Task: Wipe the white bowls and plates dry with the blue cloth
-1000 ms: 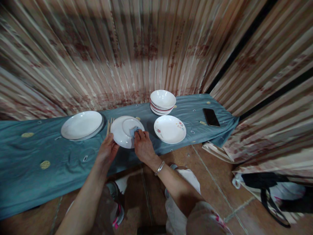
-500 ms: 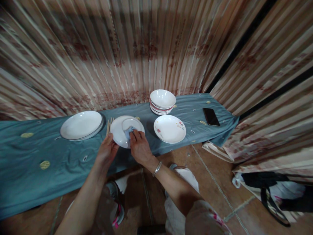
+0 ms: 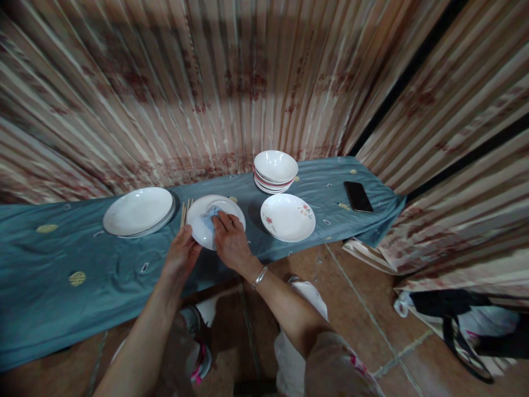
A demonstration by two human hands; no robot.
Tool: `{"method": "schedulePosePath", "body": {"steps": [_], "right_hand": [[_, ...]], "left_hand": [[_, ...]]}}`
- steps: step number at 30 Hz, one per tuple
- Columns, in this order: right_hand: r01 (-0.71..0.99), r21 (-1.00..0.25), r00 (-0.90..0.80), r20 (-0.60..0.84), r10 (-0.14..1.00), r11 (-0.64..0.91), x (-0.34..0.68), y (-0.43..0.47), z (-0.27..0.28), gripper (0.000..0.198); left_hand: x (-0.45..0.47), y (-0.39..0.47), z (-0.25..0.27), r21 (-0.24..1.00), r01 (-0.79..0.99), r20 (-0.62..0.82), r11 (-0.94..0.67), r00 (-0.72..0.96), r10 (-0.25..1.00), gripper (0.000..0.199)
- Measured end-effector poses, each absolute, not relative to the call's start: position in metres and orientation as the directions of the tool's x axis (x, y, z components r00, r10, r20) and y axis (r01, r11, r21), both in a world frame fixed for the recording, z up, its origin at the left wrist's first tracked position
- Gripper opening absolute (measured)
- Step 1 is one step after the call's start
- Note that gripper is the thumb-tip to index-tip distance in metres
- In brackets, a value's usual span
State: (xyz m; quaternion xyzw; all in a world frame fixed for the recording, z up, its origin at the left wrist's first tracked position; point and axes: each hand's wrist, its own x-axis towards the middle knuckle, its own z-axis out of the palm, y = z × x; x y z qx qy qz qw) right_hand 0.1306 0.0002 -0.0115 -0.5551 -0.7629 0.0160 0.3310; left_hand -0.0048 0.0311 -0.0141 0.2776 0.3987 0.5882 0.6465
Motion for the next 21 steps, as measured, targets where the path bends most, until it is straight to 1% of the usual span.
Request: {"method": "schedulePosePath", "body": {"steps": [7,12,17,21], "right_hand": [[0.798,-0.415,-0.182,0.527,0.83,0.438,0.134,0.011,-0.007,0.044],[0.795,-0.401,-0.195,0.543,0.817,0.456,0.137,0.021,-0.007,0.045],[0.807,-0.41,-0.169,0.528,0.832,0.425,0.142,0.035,-0.012,0.044],[0.809,-0.434,-0.15,0.5,0.853,0.397,0.147,0.044,-0.017,0.044]], "left_hand": [[-0.005,0.03,-0.011,0.815,-0.558,-0.189,0.156,0.0,0.982,0.016],[-0.006,0.029,-0.013,0.803,-0.573,-0.186,0.166,0.024,0.982,0.025],[-0.006,0.029,-0.015,0.804,-0.569,-0.188,0.169,0.027,0.982,0.031],[-0.006,0.031,-0.016,0.81,-0.558,-0.203,0.181,0.024,0.979,0.027]]}}
